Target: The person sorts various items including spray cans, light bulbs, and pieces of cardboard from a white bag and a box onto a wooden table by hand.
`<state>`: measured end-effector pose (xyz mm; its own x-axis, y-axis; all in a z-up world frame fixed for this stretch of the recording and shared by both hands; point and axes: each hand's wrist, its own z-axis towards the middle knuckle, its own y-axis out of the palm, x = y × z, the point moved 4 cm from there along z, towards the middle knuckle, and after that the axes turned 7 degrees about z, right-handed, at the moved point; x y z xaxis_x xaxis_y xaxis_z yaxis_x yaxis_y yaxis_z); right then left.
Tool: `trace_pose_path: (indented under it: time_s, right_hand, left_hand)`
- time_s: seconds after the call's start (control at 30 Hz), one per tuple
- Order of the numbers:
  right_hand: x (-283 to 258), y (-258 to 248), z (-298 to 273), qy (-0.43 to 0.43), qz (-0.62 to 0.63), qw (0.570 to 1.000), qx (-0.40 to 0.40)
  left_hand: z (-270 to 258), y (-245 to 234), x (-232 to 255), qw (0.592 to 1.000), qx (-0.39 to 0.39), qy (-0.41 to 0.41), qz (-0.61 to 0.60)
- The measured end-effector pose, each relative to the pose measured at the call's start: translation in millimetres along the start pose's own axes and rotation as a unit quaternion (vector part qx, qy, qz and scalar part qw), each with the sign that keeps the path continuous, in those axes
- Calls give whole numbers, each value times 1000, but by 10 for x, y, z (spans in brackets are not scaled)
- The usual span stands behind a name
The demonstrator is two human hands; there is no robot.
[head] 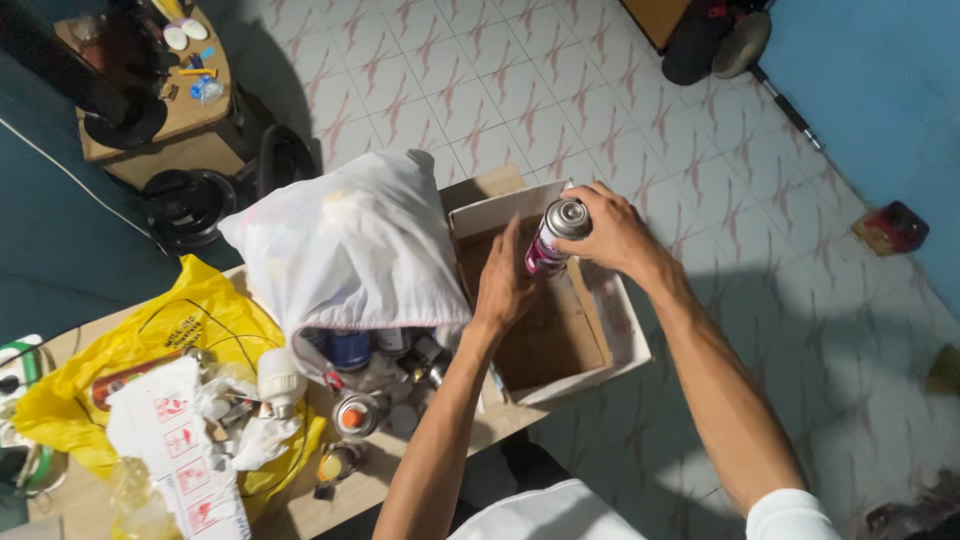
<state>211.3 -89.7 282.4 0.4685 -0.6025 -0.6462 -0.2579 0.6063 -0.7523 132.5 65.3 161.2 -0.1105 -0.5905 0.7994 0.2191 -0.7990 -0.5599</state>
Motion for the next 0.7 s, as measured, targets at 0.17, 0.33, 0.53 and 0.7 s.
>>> trace_pose_path:
  time_s: [0.17, 0.33, 0.53, 0.7]
  right_hand:
    - [779, 430, 349, -17, -37, 999, 8]
    - [1222, 754, 486, 9, -6, 1000, 23]
    - [1491, 982, 528, -21, -100, 994, 36]
    - [1579, 1103, 547, -20, -130, 991, 32]
  left_hand:
    - [31, 1053, -885, 994, -41, -100, -5]
    - [206, 1773, -1147, 980, -70, -174, -70]
    - [249, 1947, -1208, 968, -84, -223, -75]
    - [261, 1902, -1214, 972, -82, -205, -79]
